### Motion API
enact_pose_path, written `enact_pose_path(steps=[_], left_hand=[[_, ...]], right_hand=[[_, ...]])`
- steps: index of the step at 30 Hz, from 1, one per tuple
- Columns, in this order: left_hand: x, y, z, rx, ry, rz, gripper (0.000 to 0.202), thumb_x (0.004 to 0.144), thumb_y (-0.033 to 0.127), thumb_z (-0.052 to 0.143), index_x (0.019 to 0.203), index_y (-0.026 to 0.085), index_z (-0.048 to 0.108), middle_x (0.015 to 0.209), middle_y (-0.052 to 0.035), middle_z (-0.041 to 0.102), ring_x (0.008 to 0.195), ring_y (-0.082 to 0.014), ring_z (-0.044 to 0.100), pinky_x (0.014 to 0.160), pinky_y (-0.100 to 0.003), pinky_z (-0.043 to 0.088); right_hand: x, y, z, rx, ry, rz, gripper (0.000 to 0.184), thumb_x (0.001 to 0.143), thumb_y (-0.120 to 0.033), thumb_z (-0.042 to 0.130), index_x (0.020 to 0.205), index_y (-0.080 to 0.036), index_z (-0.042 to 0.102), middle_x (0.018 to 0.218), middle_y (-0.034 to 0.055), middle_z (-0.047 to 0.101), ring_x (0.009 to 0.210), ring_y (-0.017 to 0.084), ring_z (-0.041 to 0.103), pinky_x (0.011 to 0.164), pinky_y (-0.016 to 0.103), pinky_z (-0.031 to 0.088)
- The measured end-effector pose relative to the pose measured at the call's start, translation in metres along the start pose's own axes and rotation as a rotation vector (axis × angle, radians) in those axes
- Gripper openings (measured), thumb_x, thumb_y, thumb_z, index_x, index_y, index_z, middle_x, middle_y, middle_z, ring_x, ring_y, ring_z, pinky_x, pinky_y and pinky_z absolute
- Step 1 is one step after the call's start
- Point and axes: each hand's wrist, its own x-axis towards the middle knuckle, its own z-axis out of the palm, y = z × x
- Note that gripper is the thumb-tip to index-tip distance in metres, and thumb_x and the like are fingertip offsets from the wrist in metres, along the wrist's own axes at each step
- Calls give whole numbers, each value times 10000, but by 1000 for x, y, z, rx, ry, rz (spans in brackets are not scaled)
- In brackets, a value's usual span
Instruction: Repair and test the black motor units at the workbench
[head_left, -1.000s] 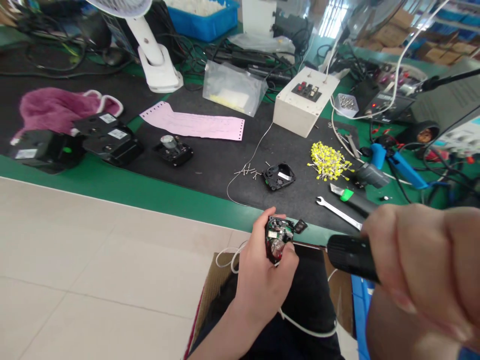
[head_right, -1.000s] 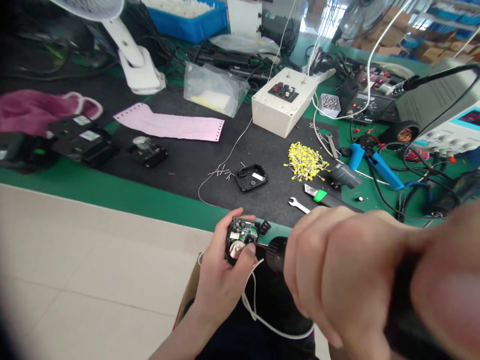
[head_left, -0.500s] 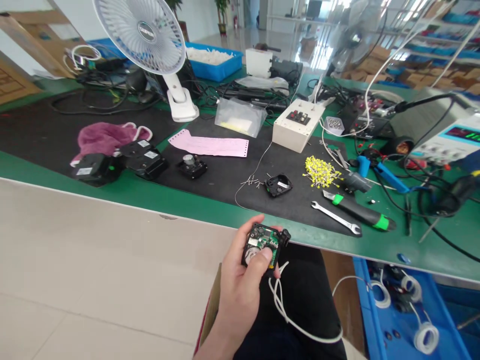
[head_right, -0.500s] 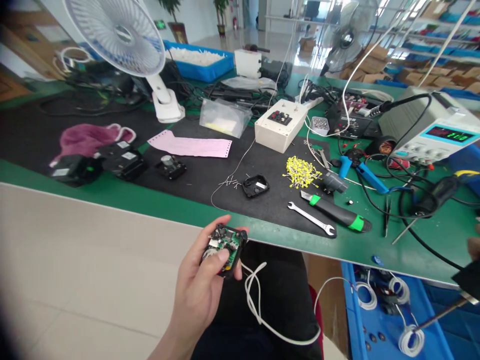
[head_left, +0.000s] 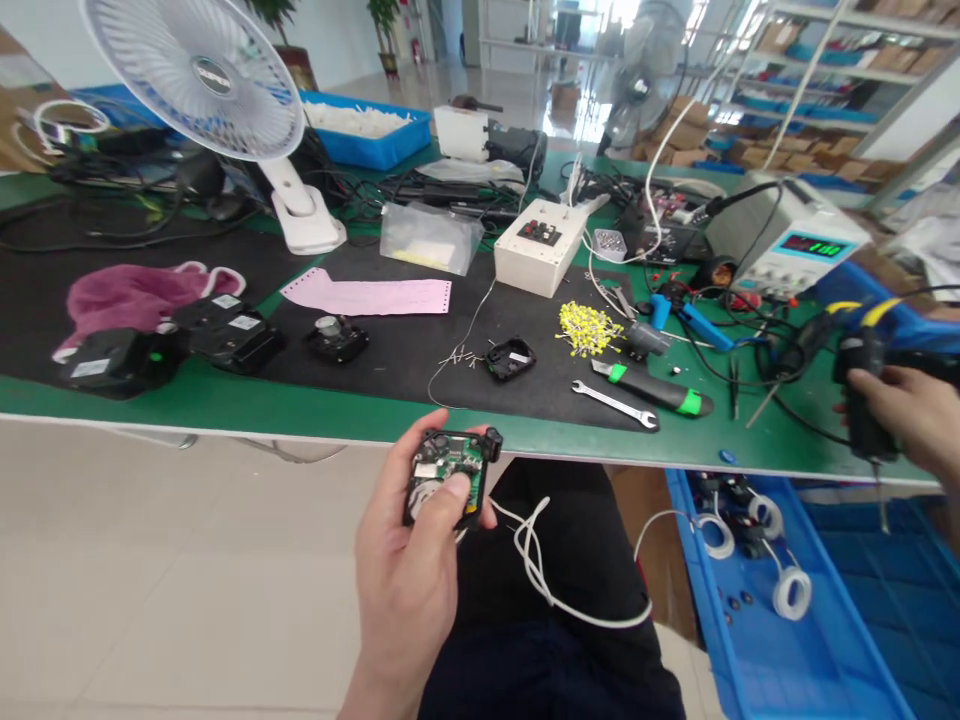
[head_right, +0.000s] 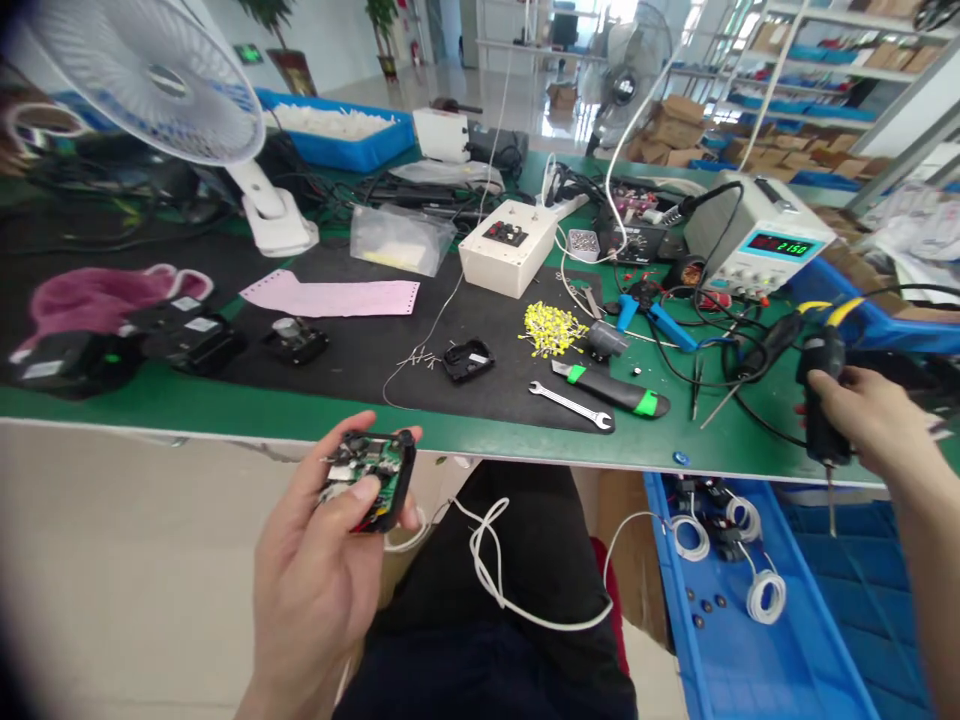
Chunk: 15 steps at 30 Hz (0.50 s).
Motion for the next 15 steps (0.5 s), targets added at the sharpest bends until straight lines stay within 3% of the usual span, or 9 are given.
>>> enact_pose_path(steps=[2, 4, 7, 12, 15], left_hand=[[-3, 1, 2, 74, -6, 3, 485, 946, 304, 698, 1414, 254, 579, 1295, -101, 708, 699, -126, 665, 638, -269, 590], [-6, 1, 5, 148, -9, 9, 507, 937, 332, 706, 1418, 247, 573, 1300, -103, 706, 694, -132, 672, 650, -277, 602], [-11, 4, 6, 216, -66, 23, 569, 944, 366, 704, 1467, 244, 514, 1363, -120, 674, 766, -152, 703, 713, -291, 623], [-20, 10, 6, 286, -185, 10, 721, 921, 306, 752, 1543, 279, 390, 1496, -128, 588, 1216, -251, 689, 963, -320, 605], [-23, 10, 6, 255, -219, -20, 839, 882, 266, 797, 1572, 319, 323, 1540, -132, 542, 1170, -249, 714, 978, -351, 616]], right_hand=[[9, -2, 2, -115, -18, -29, 559, 1050, -586, 565, 1185, -77, 753, 1045, 279, 711, 485, 179, 421, 624, 389, 403], [17, -1, 6, -189, -35, -57, 631, 1043, -626, 543, 1192, -48, 745, 1100, 302, 696, 507, 179, 405, 665, 389, 391], [26, 4, 15, -254, -54, -63, 671, 1028, -616, 557, 1191, 11, 732, 1064, 325, 691, 577, 223, 524, 679, 391, 383], [41, 14, 30, -312, -32, -33, 710, 1041, -565, 550, 1120, 118, 724, 893, 351, 672, 832, 399, 708, 661, 428, 363], [49, 33, 36, -311, -8, -60, 713, 974, -594, 669, 998, 115, 739, 796, 338, 656, 818, 468, 714, 642, 444, 362]])
